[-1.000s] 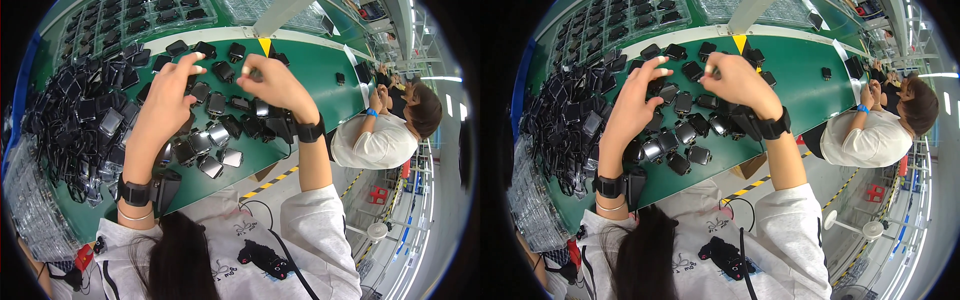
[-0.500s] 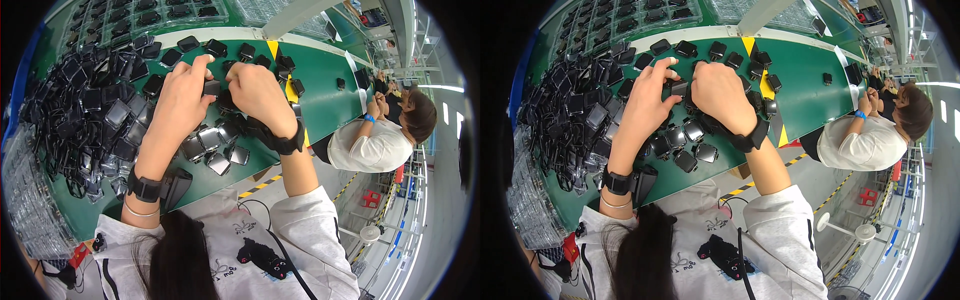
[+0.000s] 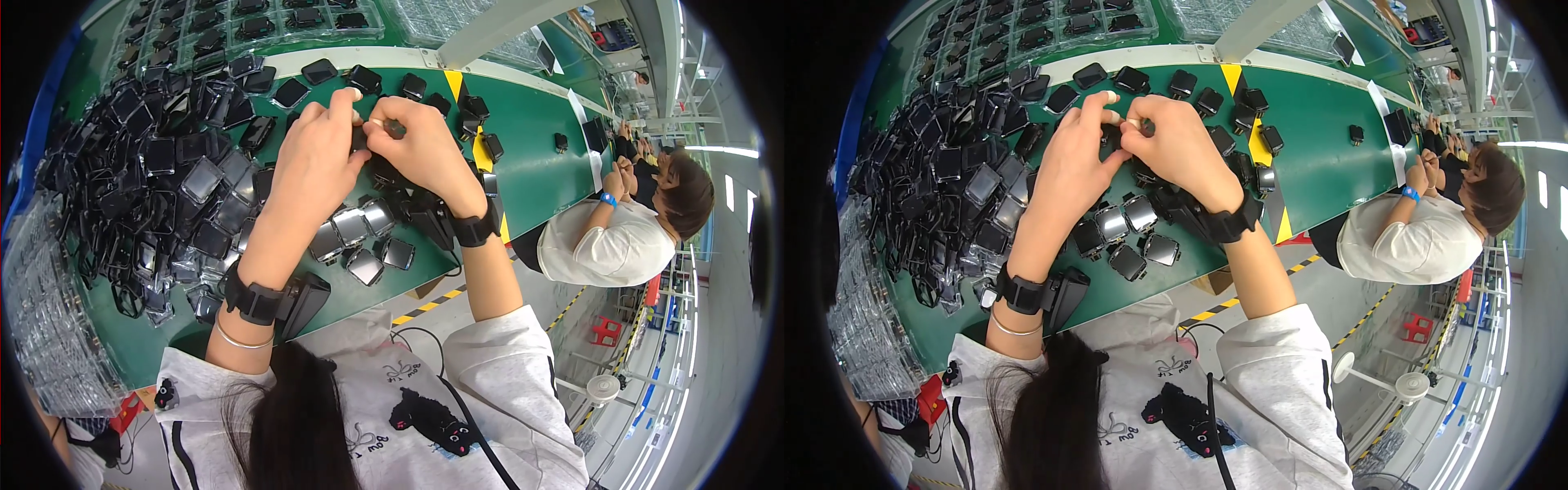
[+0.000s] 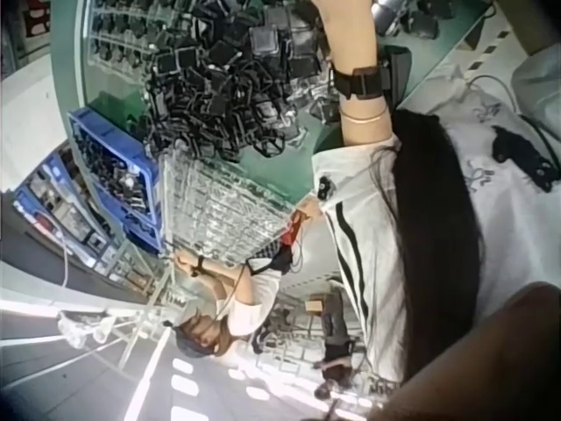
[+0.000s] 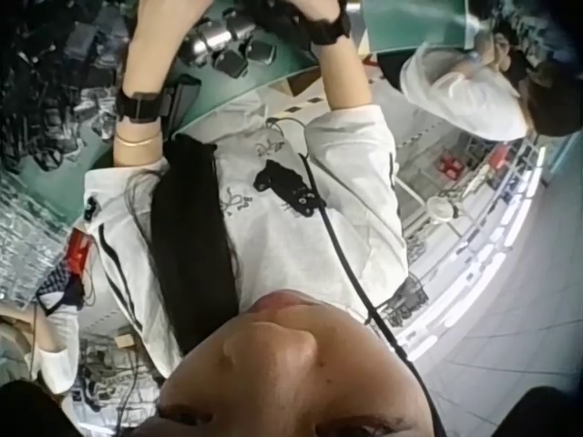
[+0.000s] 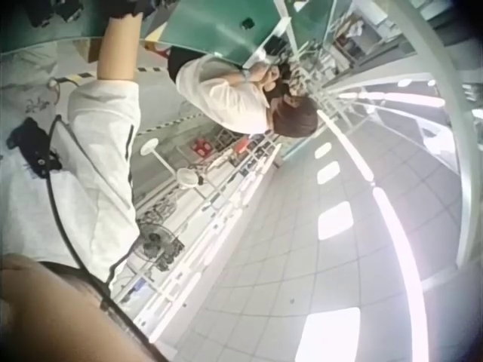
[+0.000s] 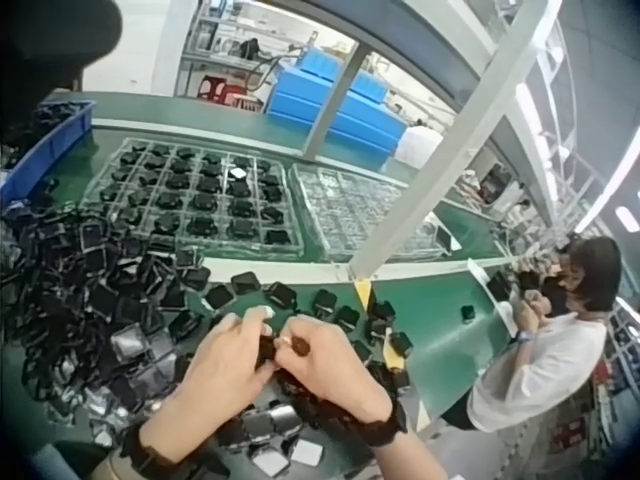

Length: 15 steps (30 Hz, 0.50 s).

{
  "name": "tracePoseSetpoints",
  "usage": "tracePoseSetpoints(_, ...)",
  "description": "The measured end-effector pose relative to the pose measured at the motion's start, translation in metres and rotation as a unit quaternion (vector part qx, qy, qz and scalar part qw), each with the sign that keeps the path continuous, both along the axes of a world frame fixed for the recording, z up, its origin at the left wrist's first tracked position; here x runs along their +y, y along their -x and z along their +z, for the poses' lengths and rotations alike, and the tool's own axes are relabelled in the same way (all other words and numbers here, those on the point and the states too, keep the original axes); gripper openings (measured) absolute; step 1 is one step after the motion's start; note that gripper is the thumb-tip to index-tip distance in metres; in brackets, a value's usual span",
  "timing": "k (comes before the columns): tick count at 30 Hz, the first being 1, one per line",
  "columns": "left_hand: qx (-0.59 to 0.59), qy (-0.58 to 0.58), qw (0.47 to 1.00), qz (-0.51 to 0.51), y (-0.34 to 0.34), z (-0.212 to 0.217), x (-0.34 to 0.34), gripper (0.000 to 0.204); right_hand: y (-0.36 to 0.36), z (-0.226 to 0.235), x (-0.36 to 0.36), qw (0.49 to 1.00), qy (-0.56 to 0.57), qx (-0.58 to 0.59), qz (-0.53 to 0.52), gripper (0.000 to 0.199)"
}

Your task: The person picks up a smartwatch from a pile, fits a plastic frame onto it by hand, and places the assembled unit into a plastic tray.

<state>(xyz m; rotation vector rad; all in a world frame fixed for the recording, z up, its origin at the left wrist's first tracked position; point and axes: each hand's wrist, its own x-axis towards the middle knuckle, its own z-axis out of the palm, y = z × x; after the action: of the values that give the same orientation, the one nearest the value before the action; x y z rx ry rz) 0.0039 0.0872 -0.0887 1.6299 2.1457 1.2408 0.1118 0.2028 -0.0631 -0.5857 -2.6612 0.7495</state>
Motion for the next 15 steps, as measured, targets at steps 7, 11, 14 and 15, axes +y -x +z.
tracePoseSetpoints(7, -0.043, -0.075, 0.996, 0.018, 0.006, 0.003, -0.001, 0.066, 0.006, 0.005, 0.008, 0.990, 0.135, -0.009, -0.039, 0.014)
tracePoseSetpoints(11, 0.093, -0.033, 0.994, 0.042, 0.026, -0.003, -0.003, 0.069, 0.021, 0.005, 0.008, 0.995, 0.080, -0.029, -0.044, 0.021)
tracePoseSetpoints(14, 0.044, -0.019, 0.998, 0.032, 0.024, -0.005, -0.002, 0.067, 0.032, 0.001, 0.010, 0.994, 0.009, -0.098, -0.050, 0.025)
tracePoseSetpoints(15, 0.044, -0.018, 0.998, 0.033, 0.025, -0.006, -0.002, 0.067, 0.035, 0.001, 0.010, 0.990, -0.026, -0.131, -0.051, 0.027)
